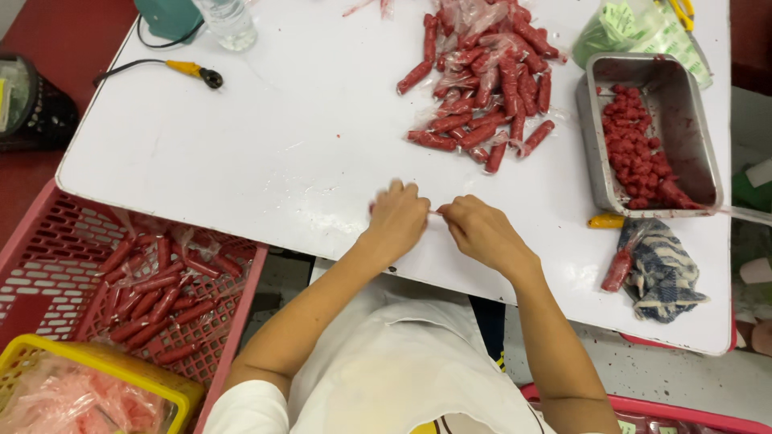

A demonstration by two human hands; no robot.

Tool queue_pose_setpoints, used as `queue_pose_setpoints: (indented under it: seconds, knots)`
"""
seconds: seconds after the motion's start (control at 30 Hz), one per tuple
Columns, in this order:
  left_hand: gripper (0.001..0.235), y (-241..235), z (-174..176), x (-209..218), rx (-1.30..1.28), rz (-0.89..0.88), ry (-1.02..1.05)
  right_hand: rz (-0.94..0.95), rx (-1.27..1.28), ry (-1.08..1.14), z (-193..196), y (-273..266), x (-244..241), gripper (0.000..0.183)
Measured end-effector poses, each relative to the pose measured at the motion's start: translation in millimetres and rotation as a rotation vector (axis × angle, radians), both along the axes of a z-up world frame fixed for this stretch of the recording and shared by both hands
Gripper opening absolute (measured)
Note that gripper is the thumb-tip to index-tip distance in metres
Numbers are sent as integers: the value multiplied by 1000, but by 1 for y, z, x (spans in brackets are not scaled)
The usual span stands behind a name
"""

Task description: The person ties individual sausages with thin strings, then places them into a red basket. The person also picks up and handles a yellow tool on the table.

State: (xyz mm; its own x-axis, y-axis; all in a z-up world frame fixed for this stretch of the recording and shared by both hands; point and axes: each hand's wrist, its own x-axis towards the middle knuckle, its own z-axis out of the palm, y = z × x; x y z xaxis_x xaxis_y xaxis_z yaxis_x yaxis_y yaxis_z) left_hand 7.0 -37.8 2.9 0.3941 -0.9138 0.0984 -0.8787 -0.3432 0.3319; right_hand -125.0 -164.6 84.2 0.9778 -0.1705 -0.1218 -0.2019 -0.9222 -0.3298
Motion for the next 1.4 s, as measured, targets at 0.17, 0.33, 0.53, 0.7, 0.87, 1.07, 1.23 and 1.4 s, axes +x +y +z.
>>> queue_pose_setpoints:
  seconds: [0.17, 0.33, 0.53, 0.7, 0.87, 1.07, 1.23, 1.4]
  knots:
    - [9, 48, 40, -24, -366, 37, -398, 142, 253, -149, 1, 11, 13, 17]
    - [6, 105, 86, -23, -385, -136, 1074, 355, 905, -388, -42, 17, 12, 17]
    - [14, 65, 17, -19, -1057, 313, 2054, 134, 658, -797, -70, 48, 35, 22]
    - [9, 33, 10, -22, -1063, 478, 1472, 127, -88, -798, -62, 45, 29, 8]
    - [11, 26, -3, -6, -831, 325, 948, 119, -351, -791, -48, 29, 16, 9]
    - [14, 41, 26, 18, -540, 60, 1060, -199, 776, -464, -60, 22, 8, 19]
    - [15, 35, 2, 8, -523, 133, 774, -461, 899, -191, -73, 23, 17, 26]
    - [15, 28, -20, 5, -449, -16, 220, -317, 827, -436, -60, 31, 18, 9]
